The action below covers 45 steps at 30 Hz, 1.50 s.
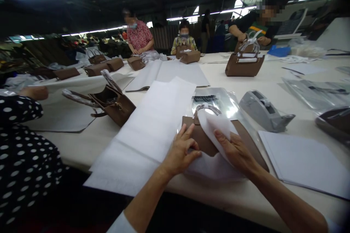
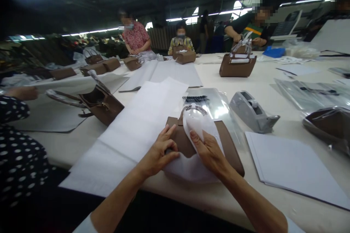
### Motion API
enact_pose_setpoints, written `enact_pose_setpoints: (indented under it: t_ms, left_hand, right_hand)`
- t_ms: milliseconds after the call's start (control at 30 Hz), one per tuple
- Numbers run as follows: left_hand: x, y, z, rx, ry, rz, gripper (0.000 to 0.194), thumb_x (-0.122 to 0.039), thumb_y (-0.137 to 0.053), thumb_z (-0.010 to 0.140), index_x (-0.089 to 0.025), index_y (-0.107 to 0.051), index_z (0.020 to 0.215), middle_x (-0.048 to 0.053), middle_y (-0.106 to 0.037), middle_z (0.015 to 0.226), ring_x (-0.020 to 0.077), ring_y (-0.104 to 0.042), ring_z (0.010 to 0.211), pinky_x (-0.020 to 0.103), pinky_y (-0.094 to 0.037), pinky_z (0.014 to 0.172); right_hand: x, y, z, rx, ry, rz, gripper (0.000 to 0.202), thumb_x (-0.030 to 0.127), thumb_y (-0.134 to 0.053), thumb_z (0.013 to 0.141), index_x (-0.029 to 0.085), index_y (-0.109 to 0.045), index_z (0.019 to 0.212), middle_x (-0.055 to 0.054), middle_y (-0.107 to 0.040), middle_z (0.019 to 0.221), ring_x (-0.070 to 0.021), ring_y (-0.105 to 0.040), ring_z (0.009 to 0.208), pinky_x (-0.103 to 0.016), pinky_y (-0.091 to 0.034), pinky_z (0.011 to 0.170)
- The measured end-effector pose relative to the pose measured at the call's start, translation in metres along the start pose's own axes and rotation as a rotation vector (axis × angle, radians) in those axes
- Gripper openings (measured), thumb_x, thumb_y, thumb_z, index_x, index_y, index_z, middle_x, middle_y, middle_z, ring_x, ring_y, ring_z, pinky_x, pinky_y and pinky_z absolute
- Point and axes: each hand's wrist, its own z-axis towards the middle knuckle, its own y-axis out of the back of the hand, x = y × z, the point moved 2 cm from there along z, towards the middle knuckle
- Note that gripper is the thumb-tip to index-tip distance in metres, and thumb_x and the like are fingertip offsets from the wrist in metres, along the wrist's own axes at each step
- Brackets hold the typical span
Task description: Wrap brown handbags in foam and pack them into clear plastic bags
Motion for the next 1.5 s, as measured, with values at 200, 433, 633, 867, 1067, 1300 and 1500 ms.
enact_pose_setpoints:
  t_ms: [200, 433, 633, 867, 1067, 1300, 1500]
  left_hand:
    - [0.015, -0.007, 0.002, -0.024, 0.159, -0.166, 0.008, -0.023, -0.064, 0.072, -0.017, -0.058, 0.072, 0.009, -0.007, 0.147, 0.0237, 0.005, 0.135, 0.044, -0.010, 0.110]
    - [0.019, -0.012, 0.001, -0.094, 0.170, -0.215, 0.025, -0.021, -0.059, 0.073, -0.015, -0.055, 0.097, 0.014, -0.010, 0.146, 0.0258, -0.007, 0.135, 0.044, -0.017, 0.109]
    - [0.019, -0.019, -0.002, -0.231, 0.270, -0.280, 0.028, -0.011, -0.055, 0.072, -0.017, -0.047, 0.098, 0.014, -0.033, 0.137, 0.0220, -0.018, 0.133, 0.037, -0.028, 0.105]
    - [0.016, -0.020, -0.014, -0.532, 0.328, -0.253, 0.017, -0.019, -0.035, 0.089, -0.020, -0.045, 0.103, 0.006, -0.054, 0.110, 0.0145, -0.051, 0.105, 0.034, -0.040, 0.093]
    - [-0.004, -0.016, -0.051, -0.535, 0.234, -0.095, 0.016, -0.029, -0.056, 0.081, -0.019, -0.052, 0.094, 0.005, -0.051, 0.101, 0.0166, -0.050, 0.097, 0.032, -0.045, 0.084]
    - [0.014, -0.033, -0.069, -0.451, 0.215, -0.271, 0.035, -0.024, -0.057, 0.080, -0.023, -0.046, 0.112, 0.007, -0.044, 0.124, 0.0193, -0.046, 0.112, 0.036, -0.041, 0.095]
    - [0.013, -0.033, -0.060, -0.355, 0.317, -0.489, 0.035, -0.022, -0.053, 0.083, -0.027, -0.045, 0.117, 0.004, -0.050, 0.120, 0.0169, -0.049, 0.111, 0.035, -0.041, 0.097]
  right_hand:
    - [0.002, -0.010, -0.004, 0.153, 0.348, -0.184, 0.047, 0.032, -0.036, 0.091, 0.023, -0.030, 0.137, -0.003, -0.036, 0.138, -0.0203, -0.034, 0.127, -0.038, -0.032, 0.105]
    - [-0.003, -0.027, -0.017, 0.309, 0.804, -0.514, 0.050, 0.009, -0.037, 0.085, 0.012, -0.034, 0.135, -0.010, -0.035, 0.138, -0.0199, -0.024, 0.131, -0.040, -0.033, 0.104]
    - [-0.017, -0.040, -0.028, 0.277, 0.886, -0.769, 0.048, 0.002, -0.033, 0.082, 0.006, -0.042, 0.129, -0.013, -0.037, 0.136, -0.0245, -0.025, 0.131, -0.045, -0.040, 0.100]
    - [-0.016, -0.051, -0.039, 0.211, 0.857, -0.830, 0.047, 0.003, -0.034, 0.082, 0.004, -0.041, 0.129, -0.016, -0.040, 0.134, -0.0278, -0.027, 0.129, -0.047, -0.040, 0.100]
    - [-0.019, -0.052, -0.039, 0.199, 0.847, -0.855, 0.045, 0.007, -0.036, 0.084, 0.006, -0.041, 0.129, -0.016, -0.037, 0.136, -0.0278, -0.029, 0.128, -0.046, -0.037, 0.102]
    - [-0.018, -0.048, -0.034, 0.208, 0.851, -0.797, 0.045, 0.007, -0.037, 0.084, 0.008, -0.041, 0.129, -0.015, -0.038, 0.135, -0.0266, -0.030, 0.128, -0.046, -0.038, 0.100]
    - [-0.018, -0.040, -0.029, 0.304, 0.926, -0.700, 0.044, 0.007, -0.034, 0.086, 0.012, -0.041, 0.130, -0.010, -0.042, 0.134, -0.0214, -0.033, 0.127, -0.044, -0.038, 0.101]
